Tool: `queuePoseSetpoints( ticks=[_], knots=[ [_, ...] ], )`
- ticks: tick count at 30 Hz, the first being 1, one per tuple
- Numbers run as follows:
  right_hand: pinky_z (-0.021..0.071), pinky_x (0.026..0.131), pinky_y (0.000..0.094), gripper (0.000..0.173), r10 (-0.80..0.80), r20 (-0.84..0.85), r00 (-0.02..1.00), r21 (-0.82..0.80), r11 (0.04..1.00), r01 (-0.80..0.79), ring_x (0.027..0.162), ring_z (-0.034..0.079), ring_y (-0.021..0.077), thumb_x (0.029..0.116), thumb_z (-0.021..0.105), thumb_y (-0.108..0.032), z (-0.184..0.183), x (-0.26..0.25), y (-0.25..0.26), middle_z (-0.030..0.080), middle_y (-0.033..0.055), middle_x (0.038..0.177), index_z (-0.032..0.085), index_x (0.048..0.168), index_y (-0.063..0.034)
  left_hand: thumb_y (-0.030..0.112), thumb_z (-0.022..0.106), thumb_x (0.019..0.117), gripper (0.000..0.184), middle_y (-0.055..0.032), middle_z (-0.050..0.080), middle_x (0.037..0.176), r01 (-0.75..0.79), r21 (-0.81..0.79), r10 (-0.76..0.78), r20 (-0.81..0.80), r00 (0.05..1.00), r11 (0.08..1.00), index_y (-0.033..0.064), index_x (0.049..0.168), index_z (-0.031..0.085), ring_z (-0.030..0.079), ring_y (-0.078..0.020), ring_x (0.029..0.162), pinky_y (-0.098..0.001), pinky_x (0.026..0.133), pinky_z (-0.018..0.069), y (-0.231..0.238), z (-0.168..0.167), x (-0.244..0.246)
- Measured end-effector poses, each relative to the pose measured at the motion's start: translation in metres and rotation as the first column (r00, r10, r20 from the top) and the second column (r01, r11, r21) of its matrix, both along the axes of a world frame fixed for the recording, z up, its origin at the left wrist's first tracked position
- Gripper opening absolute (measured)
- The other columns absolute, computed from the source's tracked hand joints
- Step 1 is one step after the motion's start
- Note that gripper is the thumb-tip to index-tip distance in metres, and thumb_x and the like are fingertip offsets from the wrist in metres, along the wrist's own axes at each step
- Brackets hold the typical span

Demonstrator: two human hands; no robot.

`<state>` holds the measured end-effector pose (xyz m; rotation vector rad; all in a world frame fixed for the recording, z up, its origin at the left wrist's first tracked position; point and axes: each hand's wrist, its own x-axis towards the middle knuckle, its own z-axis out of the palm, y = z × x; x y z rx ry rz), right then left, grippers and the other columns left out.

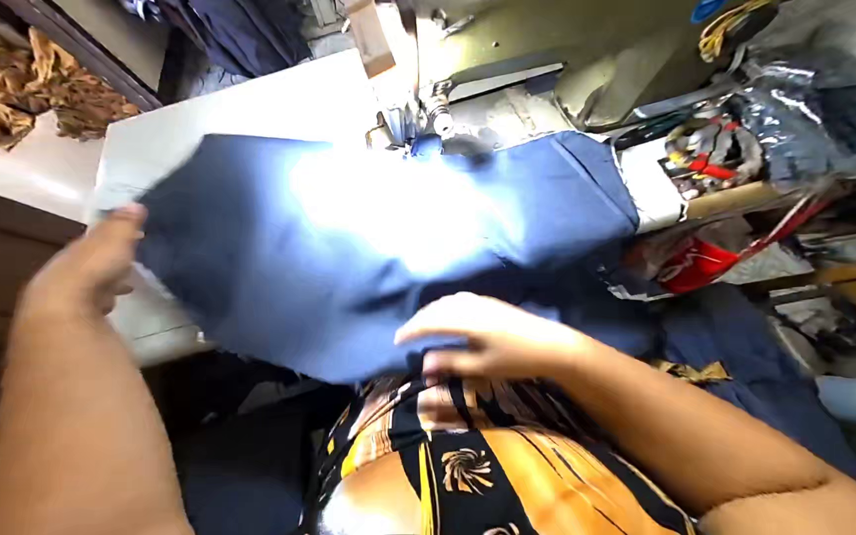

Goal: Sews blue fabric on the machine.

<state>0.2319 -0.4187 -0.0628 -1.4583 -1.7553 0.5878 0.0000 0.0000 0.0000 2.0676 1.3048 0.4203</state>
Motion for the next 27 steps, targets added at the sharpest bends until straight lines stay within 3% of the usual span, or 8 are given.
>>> queuePoseSetpoints(
  ticks=[2, 4, 6, 9, 14, 19, 23, 27],
  knots=[
    [0.0539, 0.092, 0.0332, 0.023, -0.469, -0.135, 0.873, 0.195, 0.851, 0.488, 0.103, 0.066, 0.0146, 0.0977, 0.061, -0.021, -0.014, 0.038, 0.002, 0.072, 0.0083, 0.106, 0.075, 0.104, -0.0047, 0.064, 0.035, 0.1043, 0.082, -0.0299, 0.030, 0.163, 0.092, 0.038, -0.081, -0.235, 0.969, 0.995, 0.0060, 0.162, 0.027, 0.027, -0.0520, 0.150, -0.0779, 0.114, 0.0225, -0.014, -0.019, 0.032],
    [0.0534, 0.089, 0.0324, 0.026, -0.801, -0.109, 0.589, 0.204, 0.562, 0.801, 0.106, 0.064, 0.0173, 0.1004, 0.059, -0.021, -0.022, 0.090, 0.001, 0.070, 0.0122, 0.117, 0.070, 0.117, -0.0049, 0.066, 0.033, 0.1039, 0.083, -0.0330, 0.021, 0.165, 0.162, 0.167, -0.098, -0.336, 0.937, 0.973, 0.0096, 0.164, 0.024, 0.015, -0.0593, 0.151, -0.0836, 0.111, 0.0150, -0.033, -0.037, 0.068],
    [0.0469, 0.098, 0.0505, 0.039, -0.907, 0.095, 0.411, 0.107, 0.419, 0.901, 0.124, 0.057, 0.0329, 0.1010, 0.060, -0.032, -0.027, 0.135, 0.001, 0.063, 0.0177, 0.133, 0.066, 0.134, -0.0121, 0.069, 0.033, 0.1021, 0.080, -0.0254, 0.015, 0.169, 0.246, 0.255, -0.130, -0.398, 0.908, 0.935, 0.0219, 0.166, 0.021, 0.006, -0.0601, 0.152, -0.0919, 0.102, 0.0086, -0.059, -0.062, 0.099],
    [0.0378, 0.099, 0.0714, 0.048, -0.791, 0.403, 0.461, -0.002, 0.503, 0.864, 0.133, 0.046, 0.0482, 0.0981, 0.062, -0.047, -0.034, 0.179, 0.016, 0.056, 0.0208, 0.141, 0.067, 0.137, -0.0200, 0.068, 0.035, 0.1014, 0.071, -0.0116, 0.019, 0.172, 0.519, 0.342, -0.319, -0.494, 0.809, 0.784, 0.0341, 0.163, 0.028, 0.011, -0.0500, 0.156, -0.0904, 0.103, 0.0098, -0.101, -0.097, 0.113],
    [0.0381, 0.098, 0.0728, 0.050, -0.677, 0.470, 0.567, 0.032, 0.655, 0.755, 0.129, 0.049, 0.0498, 0.0959, 0.065, -0.046, -0.035, 0.201, 0.030, 0.059, 0.0215, 0.137, 0.068, 0.135, -0.0150, 0.074, 0.028, 0.0968, 0.071, -0.0035, 0.019, 0.173, 0.810, 0.249, -0.655, -0.487, 0.578, 0.530, 0.0410, 0.159, 0.038, 0.008, -0.0391, 0.159, -0.0881, 0.107, 0.0042, -0.183, -0.098, 0.074],
    [0.0338, 0.108, 0.0677, 0.054, -0.712, 0.396, 0.580, 0.036, 0.643, 0.765, 0.136, 0.048, 0.0425, 0.1008, 0.053, -0.050, -0.009, 0.168, 0.047, 0.059, 0.0180, 0.140, 0.062, 0.141, -0.0141, 0.033, 0.042, 0.1074, 0.041, -0.0150, 0.064, 0.134, 0.597, 0.355, -0.532, -0.271, 0.802, 0.719, 0.0173, 0.137, 0.066, 0.056, -0.0389, 0.129, -0.0693, 0.101, 0.0397, -0.165, -0.072, 0.121],
    [0.0391, 0.097, 0.0644, 0.042, -0.669, 0.274, 0.691, 0.115, 0.736, 0.667, 0.128, 0.053, 0.0365, 0.1009, 0.053, -0.043, -0.004, 0.106, 0.077, 0.065, 0.0112, 0.130, 0.069, 0.131, -0.0184, 0.072, 0.055, 0.0925, 0.082, -0.0240, 0.046, 0.153, 0.439, 0.318, -0.313, -0.376, 0.872, 0.840, 0.0119, 0.149, 0.053, 0.031, -0.0502, 0.146, -0.0749, 0.107, 0.0284, -0.126, -0.084, 0.187],
    [0.0389, 0.105, 0.0580, 0.042, -0.646, 0.232, 0.728, 0.094, 0.759, 0.644, 0.134, 0.052, 0.0315, 0.0995, 0.058, -0.040, -0.022, 0.092, 0.077, 0.065, 0.0063, 0.136, 0.068, 0.134, -0.0193, 0.056, 0.054, 0.1010, 0.061, -0.0250, 0.063, 0.131, 0.584, 0.408, -0.508, -0.290, 0.811, 0.702, 0.0008, 0.125, 0.068, 0.052, -0.0468, 0.132, -0.0673, 0.110, 0.0349, -0.119, -0.100, 0.185]
  ],
)
